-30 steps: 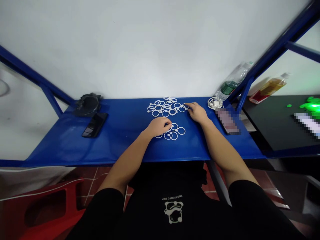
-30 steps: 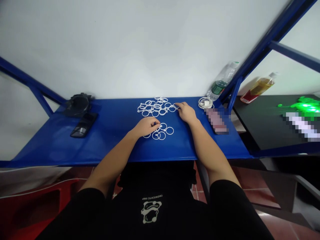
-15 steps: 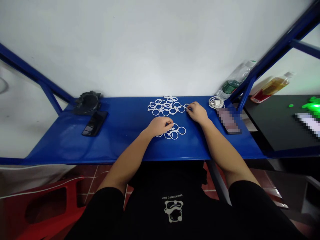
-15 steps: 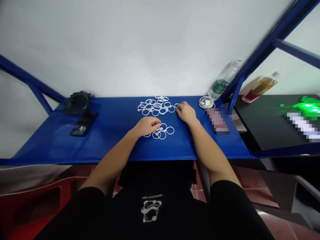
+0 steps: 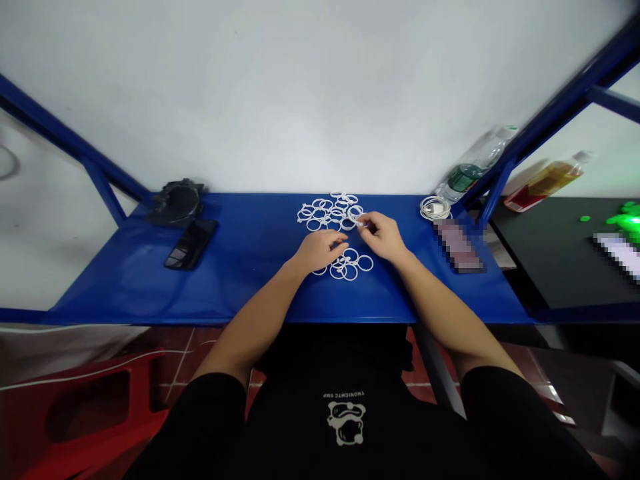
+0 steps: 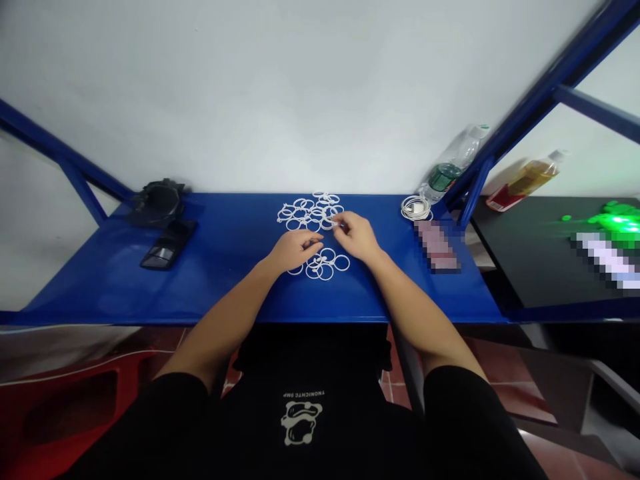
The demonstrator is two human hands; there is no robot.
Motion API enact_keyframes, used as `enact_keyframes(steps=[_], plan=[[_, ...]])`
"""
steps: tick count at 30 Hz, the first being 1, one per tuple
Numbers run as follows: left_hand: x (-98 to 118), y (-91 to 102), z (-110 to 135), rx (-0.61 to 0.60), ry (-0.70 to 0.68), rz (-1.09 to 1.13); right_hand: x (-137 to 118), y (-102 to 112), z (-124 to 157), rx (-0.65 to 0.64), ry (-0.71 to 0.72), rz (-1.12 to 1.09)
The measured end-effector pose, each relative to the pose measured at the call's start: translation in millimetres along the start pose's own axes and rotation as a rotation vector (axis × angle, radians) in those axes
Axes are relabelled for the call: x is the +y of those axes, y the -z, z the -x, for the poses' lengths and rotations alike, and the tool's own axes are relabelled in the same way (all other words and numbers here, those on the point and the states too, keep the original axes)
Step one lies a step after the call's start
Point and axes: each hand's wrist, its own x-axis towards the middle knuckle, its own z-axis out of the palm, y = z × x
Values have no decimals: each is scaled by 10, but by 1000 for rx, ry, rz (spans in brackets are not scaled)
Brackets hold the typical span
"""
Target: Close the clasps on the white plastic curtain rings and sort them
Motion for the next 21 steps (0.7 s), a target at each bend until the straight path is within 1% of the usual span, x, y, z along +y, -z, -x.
enact_keyframes(steps=[3,6,12,17,19,21], plan=[[-20,-16,-1,67,-29,-10,-141,-62,34,-6,142,-103],[-39,-24,-6,121,-62,-18,-215,-65,55,-20,194,-166],[-59,-8,-16,159,-109,-41,-226,-63,82,-50,79,-235],[-62,-6,-22,219,-118,-29,-207,-64,77,-75,79,-238],[-56,-6,-21,217,-117,-38,-202,-52,74,-110,71,-207],[-44,-3,-17,188,-102,-47,-202,-37,73,-141,60,-150]])
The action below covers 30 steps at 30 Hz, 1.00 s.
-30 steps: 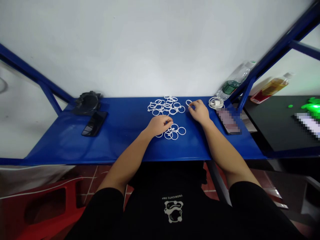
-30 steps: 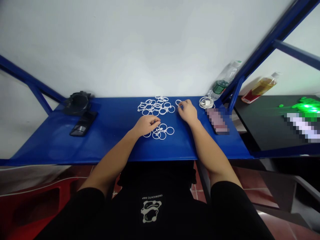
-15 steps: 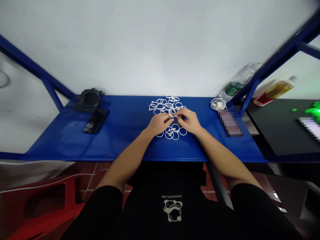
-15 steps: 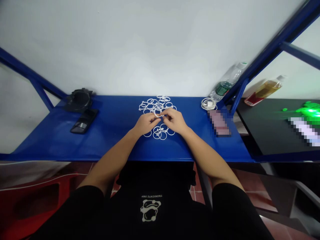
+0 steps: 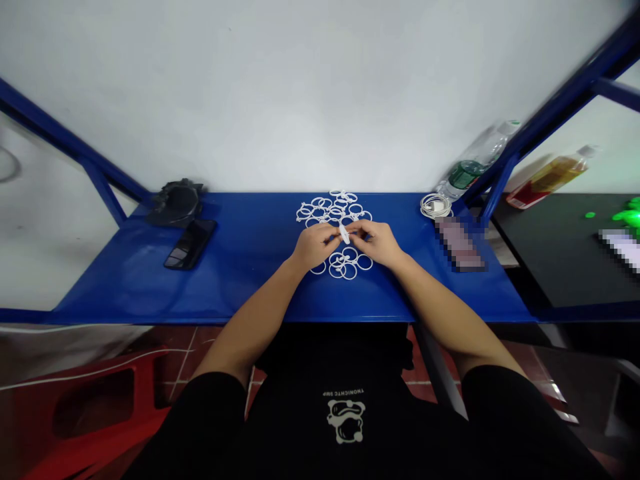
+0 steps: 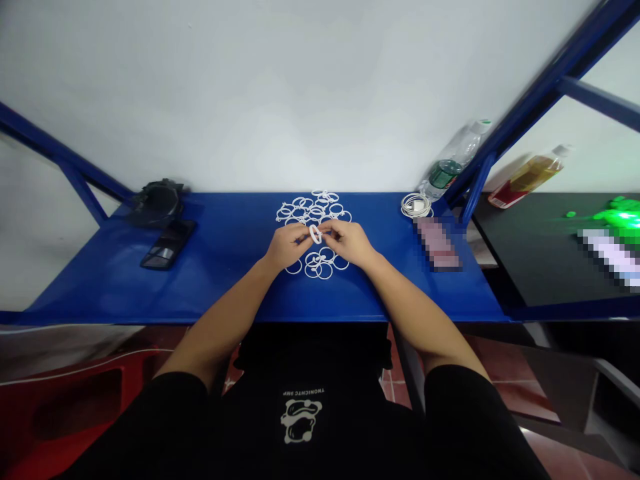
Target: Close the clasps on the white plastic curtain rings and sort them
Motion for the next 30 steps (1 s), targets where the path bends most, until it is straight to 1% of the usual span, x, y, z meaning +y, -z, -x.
enact_keyframes(steps=[3,7,12,18,23,27,30], plan=[[13,5,5,-53,34,-17,-7,17,-2,-34,-21,76],[9,5,6,-67,54,-29,-4,27,-12,-70,-32,100],[27,0,7,-68,57,-8,7,27,-12,-51,-18,102],[40,-3,10,-88,63,57,15,28,1,-80,-46,78],[25,8,14,-99,63,81,36,3,7,-76,-54,43],[16,11,16,-112,68,88,42,-37,6,-60,-66,-17],[6,-9,21,-105,61,90,23,-72,4,-37,-115,-107]])
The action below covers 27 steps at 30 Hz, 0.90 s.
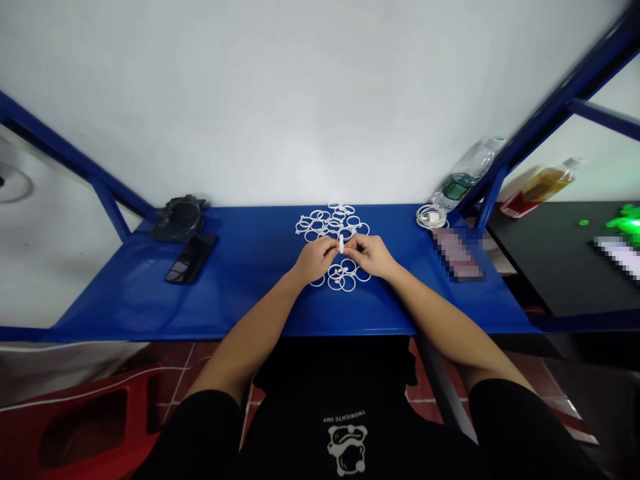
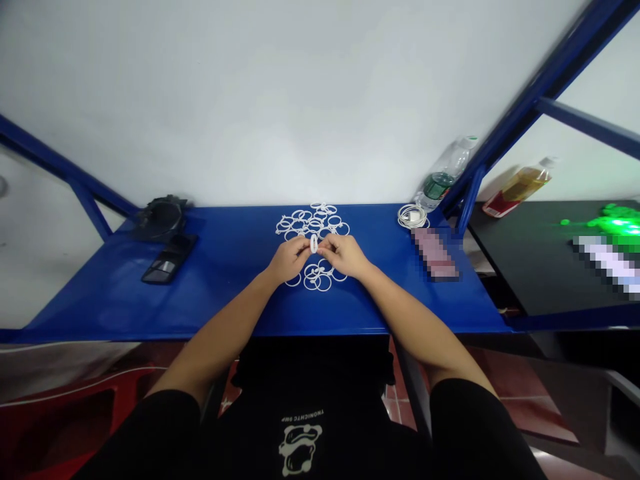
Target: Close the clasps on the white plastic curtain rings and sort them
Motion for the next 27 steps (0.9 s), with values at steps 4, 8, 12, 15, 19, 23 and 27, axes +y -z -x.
enact_keyframes(steps=[4,8,12,15,19,23,27], plan=[[-28,-37,6,33,10,13,-21,-54,1,20,-54,-96],[-45,-4,6,-16,-10,-15,-15,-46,-4,6,-21,-1],[-39,68,-14,-63,-12,-42,-1,96,-26,-58,77,216],[-54,86,-27,-109,-8,-67,56,253,-52,-69,80,327],[-107,58,-15,-146,-49,-77,229,388,-90,10,-26,421],[-143,29,4,-220,-56,-95,397,353,-118,-7,-79,448],[-141,23,7,-284,-66,-72,461,262,-137,-39,-104,442]])
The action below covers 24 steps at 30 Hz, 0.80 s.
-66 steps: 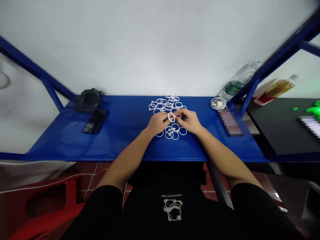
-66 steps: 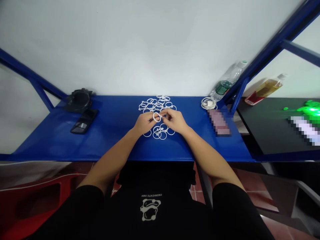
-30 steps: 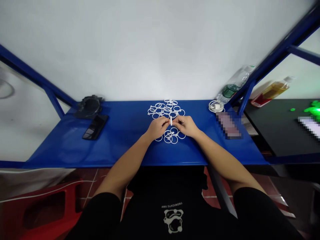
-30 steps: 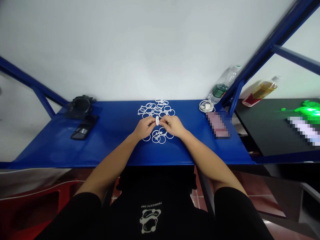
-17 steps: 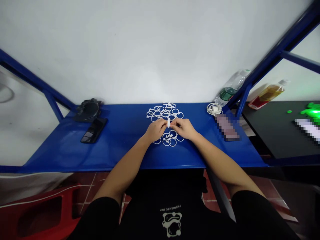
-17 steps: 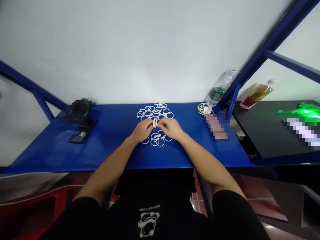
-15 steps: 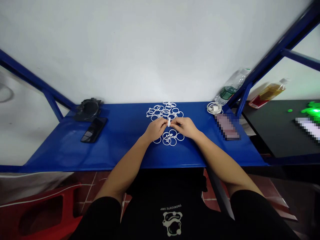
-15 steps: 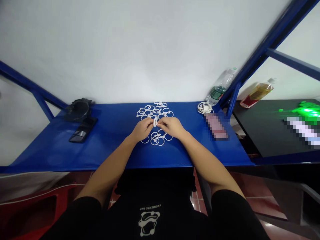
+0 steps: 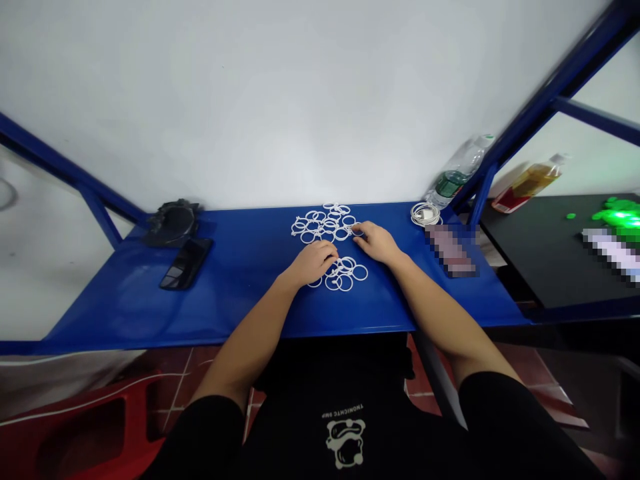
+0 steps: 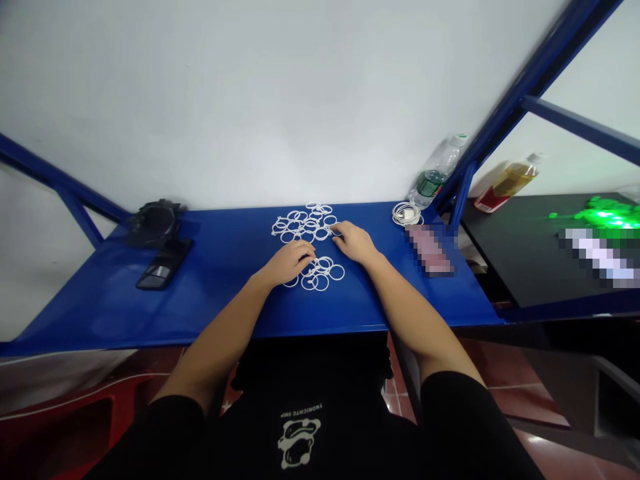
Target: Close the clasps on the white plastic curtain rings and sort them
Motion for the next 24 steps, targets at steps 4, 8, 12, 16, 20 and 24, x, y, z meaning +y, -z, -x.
enact_keyframes(steps=[4,8,12,16,20,24], plan=[[53,4,1,6,9,38,-30,-7,-9,-43,-44,4],[141,21,-1,1,63,42,-65,42,-9,-91,-127,28],[190,29,-3,8,74,39,-75,90,5,-94,-215,113],[178,7,-7,69,84,34,-145,137,67,-45,-80,-134],[139,-18,-26,255,52,47,-365,142,166,27,129,-494],[104,-13,-41,426,-21,43,-552,106,222,47,305,-465]])
